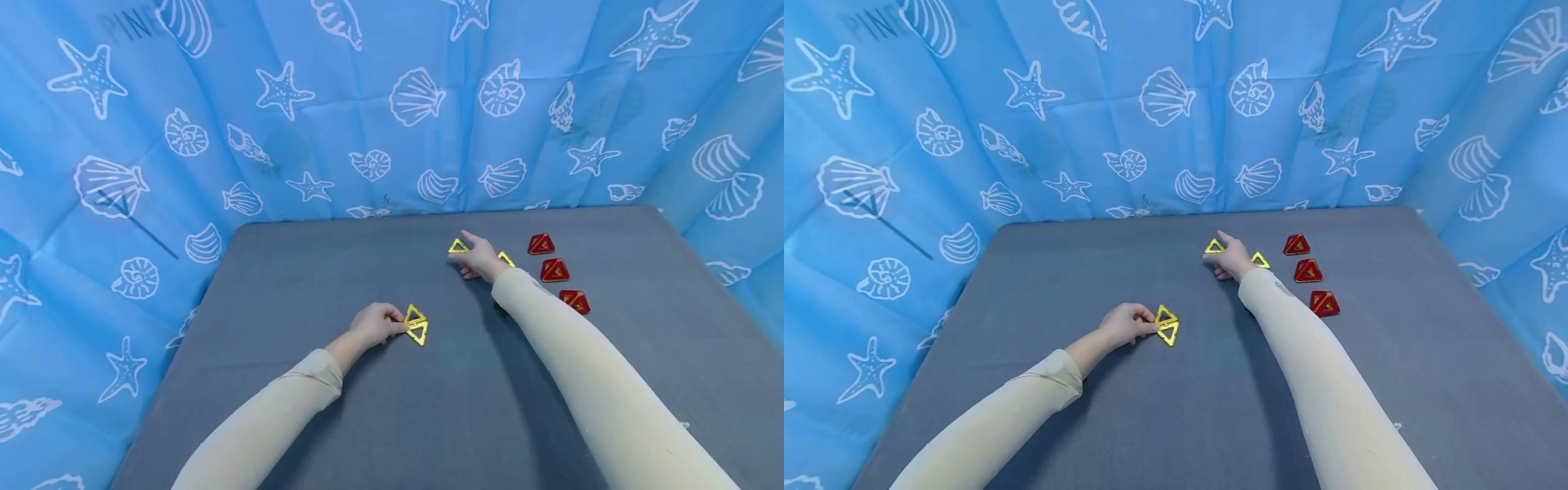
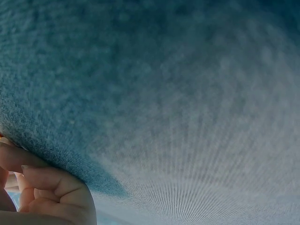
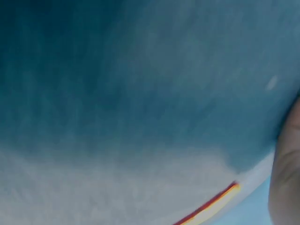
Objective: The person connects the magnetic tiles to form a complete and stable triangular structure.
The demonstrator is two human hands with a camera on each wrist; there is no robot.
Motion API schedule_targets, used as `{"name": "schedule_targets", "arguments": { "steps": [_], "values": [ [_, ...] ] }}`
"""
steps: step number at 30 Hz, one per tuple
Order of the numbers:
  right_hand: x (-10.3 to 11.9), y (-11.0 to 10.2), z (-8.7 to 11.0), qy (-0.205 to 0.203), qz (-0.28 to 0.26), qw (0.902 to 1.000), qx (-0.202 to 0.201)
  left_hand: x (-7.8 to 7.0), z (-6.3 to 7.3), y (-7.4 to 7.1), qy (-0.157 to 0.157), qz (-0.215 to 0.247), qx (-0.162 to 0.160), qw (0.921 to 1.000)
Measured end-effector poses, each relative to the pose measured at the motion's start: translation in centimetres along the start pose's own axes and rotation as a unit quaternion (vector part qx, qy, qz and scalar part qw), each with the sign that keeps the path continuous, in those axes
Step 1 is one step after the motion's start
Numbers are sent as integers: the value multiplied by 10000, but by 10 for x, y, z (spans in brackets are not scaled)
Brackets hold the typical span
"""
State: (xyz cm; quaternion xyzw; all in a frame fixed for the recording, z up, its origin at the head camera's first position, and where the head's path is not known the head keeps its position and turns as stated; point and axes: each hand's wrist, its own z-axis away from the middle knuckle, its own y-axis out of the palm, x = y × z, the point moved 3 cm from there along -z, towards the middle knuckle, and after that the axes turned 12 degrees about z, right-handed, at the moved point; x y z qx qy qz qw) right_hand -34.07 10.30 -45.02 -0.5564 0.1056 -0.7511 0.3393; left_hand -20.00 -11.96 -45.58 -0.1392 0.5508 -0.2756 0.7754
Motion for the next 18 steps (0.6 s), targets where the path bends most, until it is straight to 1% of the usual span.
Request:
{"name": "schedule_targets", "arguments": {
  "steps": [3, 5, 10, 13, 18],
  "values": [
    [-1, -2, -7, 1, 353, 9993, 90, 1, -1, 0, 32, -11, -1, 10000],
    [-3, -4, -12, 67, 496, 9986, 159, 1, -1, 0, 48, 14, 6, 10000],
    [-6, -7, -25, 272, 609, 9966, 480, 2, 0, 0, 7, 90, -31, 10000],
    [-7, -7, -31, 349, 711, 9949, 623, 3, 0, 0, 46, 57, -47, 10000],
    [-5, -10, -31, 286, 843, 9939, 657, 4, 0, 0, 127, 50, -59, 9999]
  ]
}}
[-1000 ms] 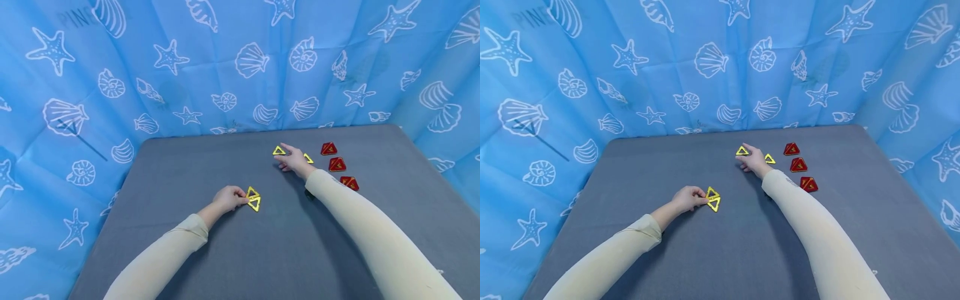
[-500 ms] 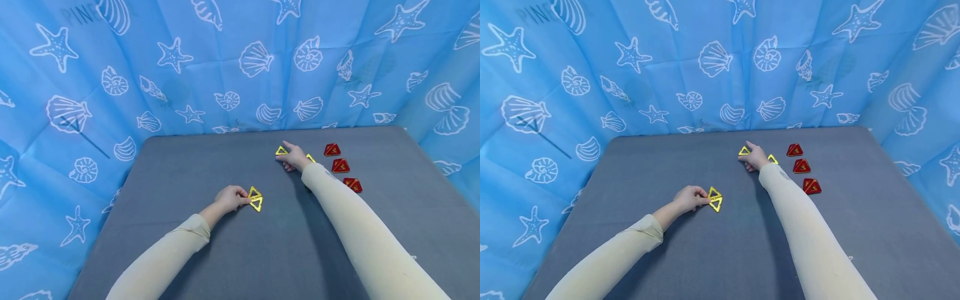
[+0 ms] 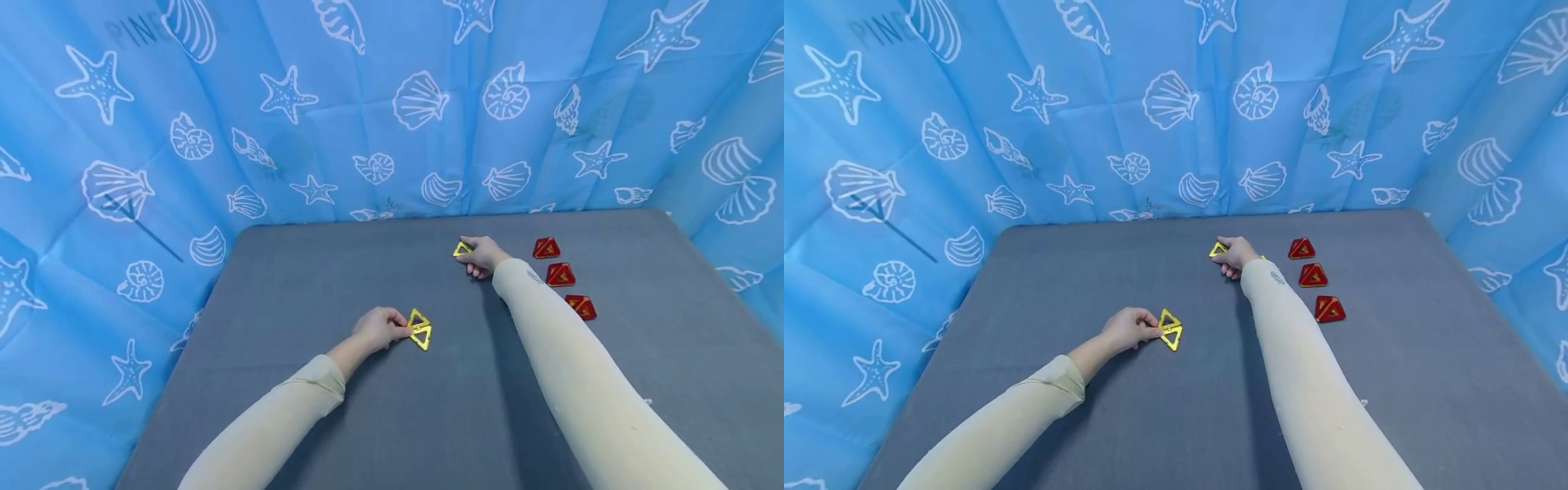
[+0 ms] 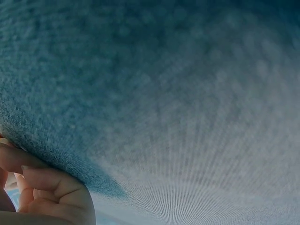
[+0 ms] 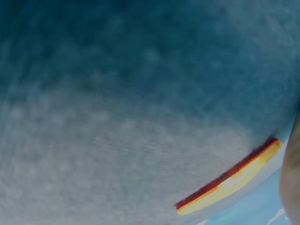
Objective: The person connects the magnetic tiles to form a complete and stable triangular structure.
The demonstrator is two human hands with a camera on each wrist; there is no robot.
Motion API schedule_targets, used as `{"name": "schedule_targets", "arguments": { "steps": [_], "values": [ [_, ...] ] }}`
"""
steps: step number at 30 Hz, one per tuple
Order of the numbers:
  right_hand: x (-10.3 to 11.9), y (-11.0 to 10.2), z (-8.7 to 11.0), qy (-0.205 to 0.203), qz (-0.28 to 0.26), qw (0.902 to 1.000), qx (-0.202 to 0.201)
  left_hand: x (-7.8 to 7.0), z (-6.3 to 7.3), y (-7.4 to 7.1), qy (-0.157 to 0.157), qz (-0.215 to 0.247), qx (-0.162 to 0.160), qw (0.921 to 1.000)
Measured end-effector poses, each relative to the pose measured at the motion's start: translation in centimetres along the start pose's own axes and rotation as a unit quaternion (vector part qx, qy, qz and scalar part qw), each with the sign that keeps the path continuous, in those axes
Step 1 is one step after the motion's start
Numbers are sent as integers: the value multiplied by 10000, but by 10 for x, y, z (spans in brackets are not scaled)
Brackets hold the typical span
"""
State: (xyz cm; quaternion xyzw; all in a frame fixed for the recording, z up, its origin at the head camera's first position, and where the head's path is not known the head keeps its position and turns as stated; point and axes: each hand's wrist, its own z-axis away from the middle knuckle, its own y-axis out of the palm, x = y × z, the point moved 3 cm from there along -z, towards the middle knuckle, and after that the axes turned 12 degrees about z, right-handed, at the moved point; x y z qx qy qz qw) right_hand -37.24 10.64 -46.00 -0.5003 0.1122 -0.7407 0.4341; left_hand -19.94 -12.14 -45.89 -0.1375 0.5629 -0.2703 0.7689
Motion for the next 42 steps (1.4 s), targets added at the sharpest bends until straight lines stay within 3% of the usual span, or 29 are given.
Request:
{"name": "schedule_targets", "arguments": {
  "steps": [9, 16, 24, 30, 37, 42],
  "values": [
    [1, 0, 7, -253, 137, 9995, -135, 0, 1, 1, -62, -29, -6, 10000],
    [-1, 2, 7, -310, 562, 9967, -500, -1, 1, 1, -56, -55, -33, 10000],
    [5, 6, 16, -589, 1132, 9866, -1019, -1, 1, 1, -128, -19, 14, 9999],
    [7, 11, 21, -800, 775, 9893, -944, -1, 0, 0, -156, 1, 17, 9999],
    [6, 18, 39, -1279, 150, 9907, -449, 1, -1, 1, -110, -37, 24, 9999],
    [7, 23, 55, -1379, -267, 9899, -182, -1, 0, 1, -103, -83, 15, 9999]
  ]
}}
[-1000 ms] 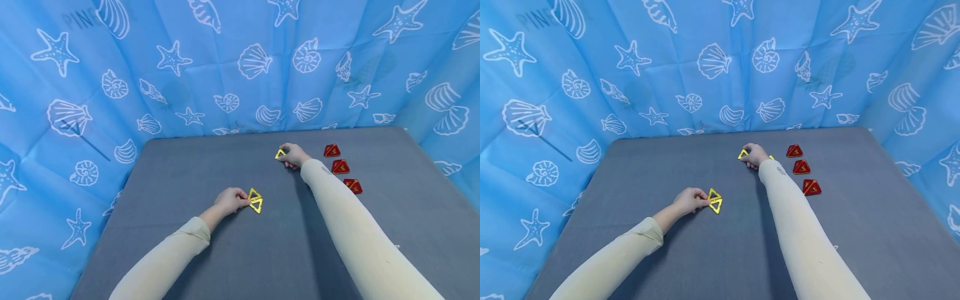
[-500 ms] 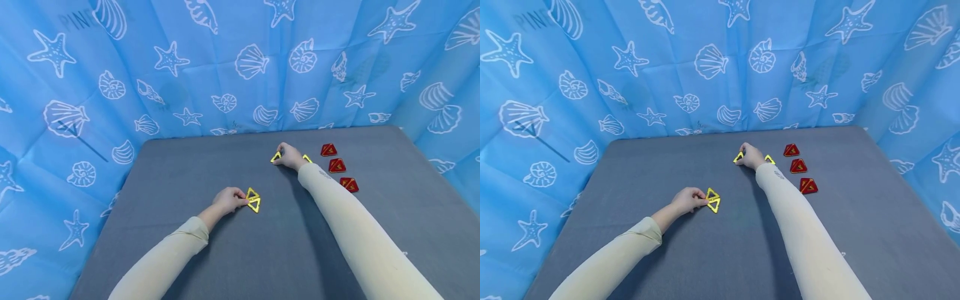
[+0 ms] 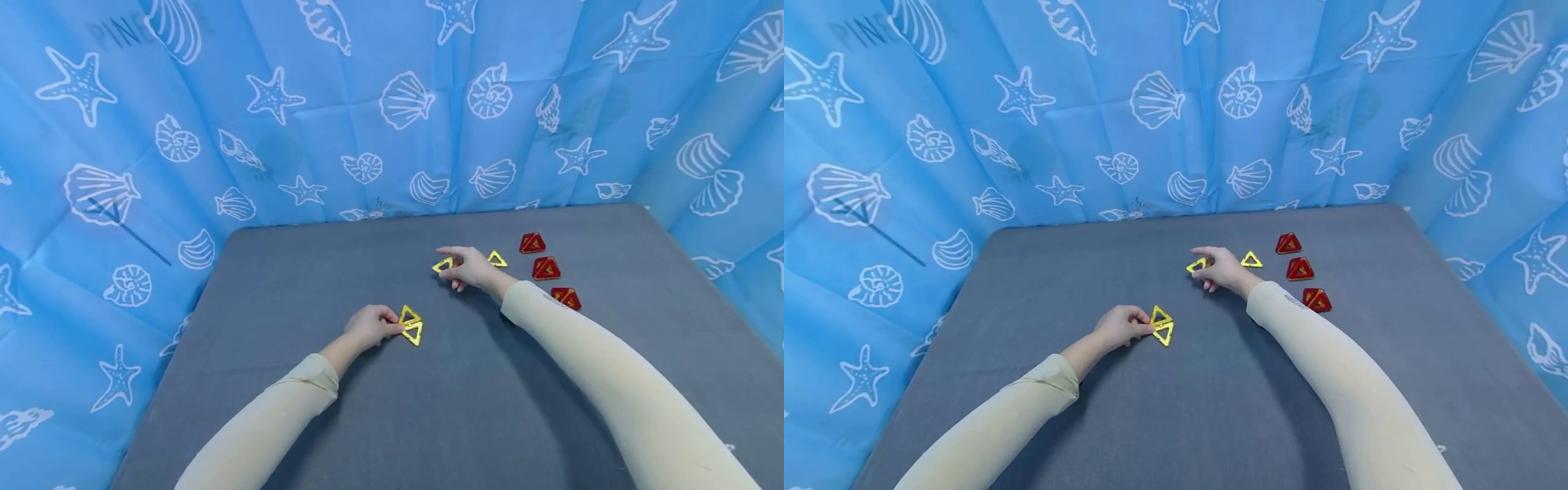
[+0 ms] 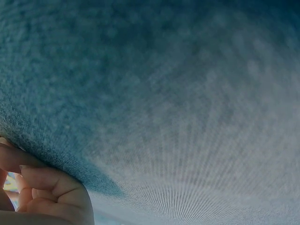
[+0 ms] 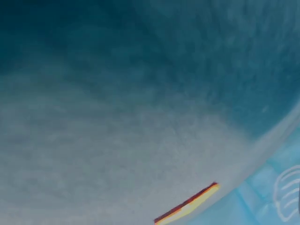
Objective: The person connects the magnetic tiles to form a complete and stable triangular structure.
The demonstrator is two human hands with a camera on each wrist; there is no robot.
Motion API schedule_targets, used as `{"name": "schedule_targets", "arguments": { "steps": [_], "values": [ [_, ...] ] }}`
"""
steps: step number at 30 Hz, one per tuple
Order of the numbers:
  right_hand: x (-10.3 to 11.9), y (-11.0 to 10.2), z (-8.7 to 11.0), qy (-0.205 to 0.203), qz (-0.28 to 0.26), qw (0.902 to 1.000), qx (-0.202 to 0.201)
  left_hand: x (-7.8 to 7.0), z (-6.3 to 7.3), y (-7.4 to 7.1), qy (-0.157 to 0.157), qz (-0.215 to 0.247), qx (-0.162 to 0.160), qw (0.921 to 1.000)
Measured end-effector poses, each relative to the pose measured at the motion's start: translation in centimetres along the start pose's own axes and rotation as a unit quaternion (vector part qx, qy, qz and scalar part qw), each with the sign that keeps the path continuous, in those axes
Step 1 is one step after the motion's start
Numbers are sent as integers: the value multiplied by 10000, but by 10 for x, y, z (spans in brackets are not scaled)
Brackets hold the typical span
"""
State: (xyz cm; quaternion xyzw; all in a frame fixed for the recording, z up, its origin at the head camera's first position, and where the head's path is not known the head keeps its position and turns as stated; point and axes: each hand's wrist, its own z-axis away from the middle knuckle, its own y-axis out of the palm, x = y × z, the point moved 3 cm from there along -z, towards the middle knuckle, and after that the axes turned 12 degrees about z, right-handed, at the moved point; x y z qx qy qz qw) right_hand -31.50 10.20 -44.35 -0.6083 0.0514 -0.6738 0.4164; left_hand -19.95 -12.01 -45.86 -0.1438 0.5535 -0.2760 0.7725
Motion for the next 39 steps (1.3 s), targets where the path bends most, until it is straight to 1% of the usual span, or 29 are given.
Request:
{"name": "schedule_targets", "arguments": {
  "steps": [5, 10, 12, 18, 25, 28, 39],
  "values": [
    [3, 3, 18, -39, -247, 9994, 244, -2, 0, 0, -18, -50, -32, 10000],
    [3, 4, 35, -109, -854, 9950, 513, -2, 1, 0, 39, -55, -33, 10000],
    [4, 5, 41, -164, -960, 9935, 583, -2, 1, 0, 52, -56, -46, 10000],
    [4, 9, 54, -293, -920, 9925, 751, -2, 2, 0, 16, -47, -51, 10000],
    [-1, 16, 61, -190, -845, 9912, 1000, -4, 4, -1, 75, -46, -32, 10000],
    [-3, 19, 62, -215, -780, 9909, 1075, -3, 3, -1, 82, -31, -19, 10000],
    [-1, 26, 66, -290, -505, 9930, 1032, -4, 3, -2, 104, -75, -8, 9999]
  ]
}}
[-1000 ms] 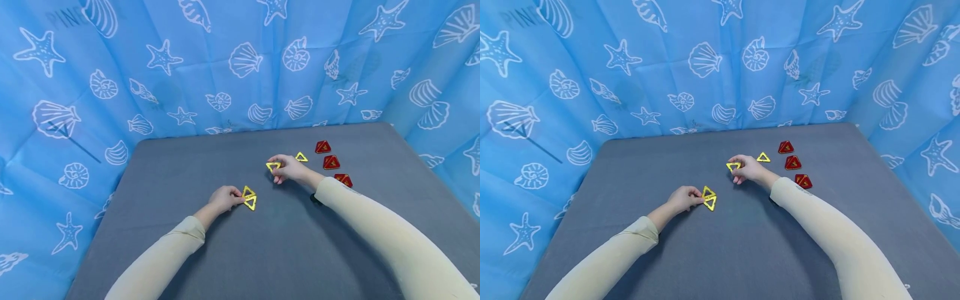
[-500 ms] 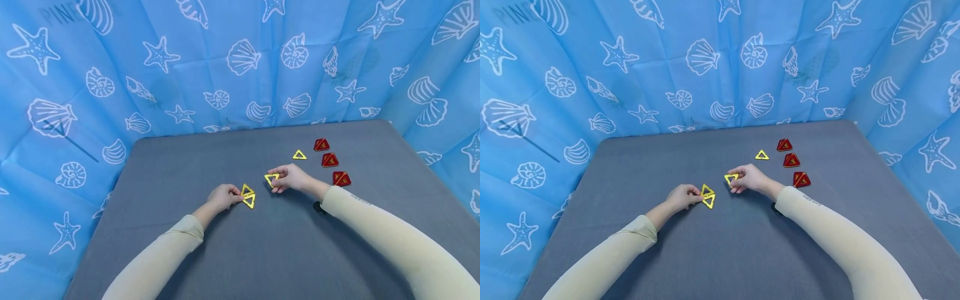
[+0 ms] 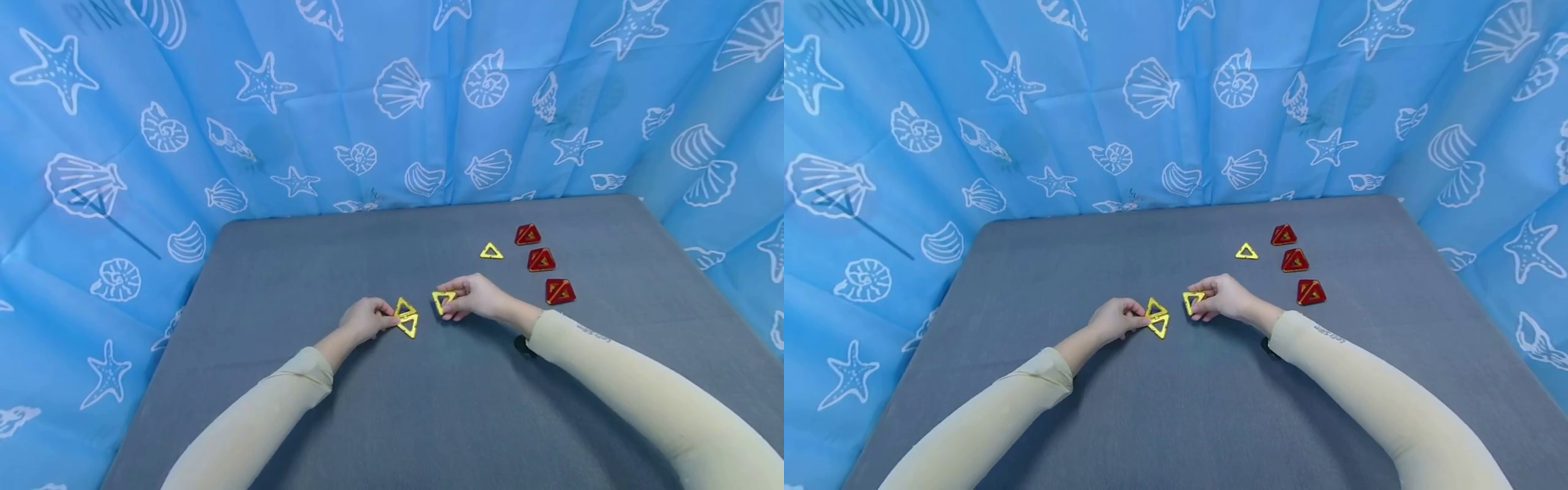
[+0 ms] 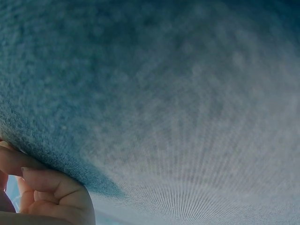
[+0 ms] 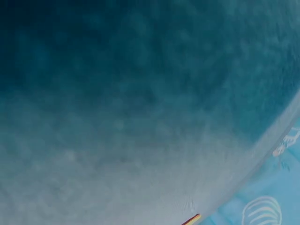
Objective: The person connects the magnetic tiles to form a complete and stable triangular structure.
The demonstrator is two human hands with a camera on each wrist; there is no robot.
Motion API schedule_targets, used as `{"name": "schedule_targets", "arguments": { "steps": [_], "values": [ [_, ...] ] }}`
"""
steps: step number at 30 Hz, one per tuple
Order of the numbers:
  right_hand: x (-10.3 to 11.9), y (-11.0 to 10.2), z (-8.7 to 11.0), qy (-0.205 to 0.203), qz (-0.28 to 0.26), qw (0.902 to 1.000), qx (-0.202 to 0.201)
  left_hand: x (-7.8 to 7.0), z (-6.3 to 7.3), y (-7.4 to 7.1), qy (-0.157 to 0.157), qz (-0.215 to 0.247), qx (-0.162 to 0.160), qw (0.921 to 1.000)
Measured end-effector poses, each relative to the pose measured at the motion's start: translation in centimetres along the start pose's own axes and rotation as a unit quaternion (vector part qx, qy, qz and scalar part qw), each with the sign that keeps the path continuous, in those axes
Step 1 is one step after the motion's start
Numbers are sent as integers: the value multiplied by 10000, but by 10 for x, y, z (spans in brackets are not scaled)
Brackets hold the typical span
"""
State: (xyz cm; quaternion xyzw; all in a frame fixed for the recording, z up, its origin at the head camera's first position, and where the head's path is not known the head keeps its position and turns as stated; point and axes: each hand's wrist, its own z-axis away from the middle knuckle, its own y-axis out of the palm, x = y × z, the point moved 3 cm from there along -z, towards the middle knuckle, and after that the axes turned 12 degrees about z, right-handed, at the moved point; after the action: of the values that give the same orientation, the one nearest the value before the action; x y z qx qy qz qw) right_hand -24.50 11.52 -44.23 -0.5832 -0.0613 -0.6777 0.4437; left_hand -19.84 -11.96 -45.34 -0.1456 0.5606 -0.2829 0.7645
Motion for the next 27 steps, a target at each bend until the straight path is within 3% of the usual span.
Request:
{"name": "schedule_targets", "arguments": {
  "steps": [7, 17, 22, 27],
  "values": [
    [1, 10, 4, -32, 270, 9996, 2, -1, 0, 0, 8, -67, -36, 10000],
    [13, 36, 9, -62, 429, 9981, -426, -1, 0, -1, 66, -112, -137, 9998],
    [17, 44, 6, -239, 885, 9935, -674, 0, -1, 0, 21, -189, -145, 9997],
    [20, 48, 3, -152, 1132, 9905, -765, 1, -2, 1, 65, -267, -140, 9995]
  ]
}}
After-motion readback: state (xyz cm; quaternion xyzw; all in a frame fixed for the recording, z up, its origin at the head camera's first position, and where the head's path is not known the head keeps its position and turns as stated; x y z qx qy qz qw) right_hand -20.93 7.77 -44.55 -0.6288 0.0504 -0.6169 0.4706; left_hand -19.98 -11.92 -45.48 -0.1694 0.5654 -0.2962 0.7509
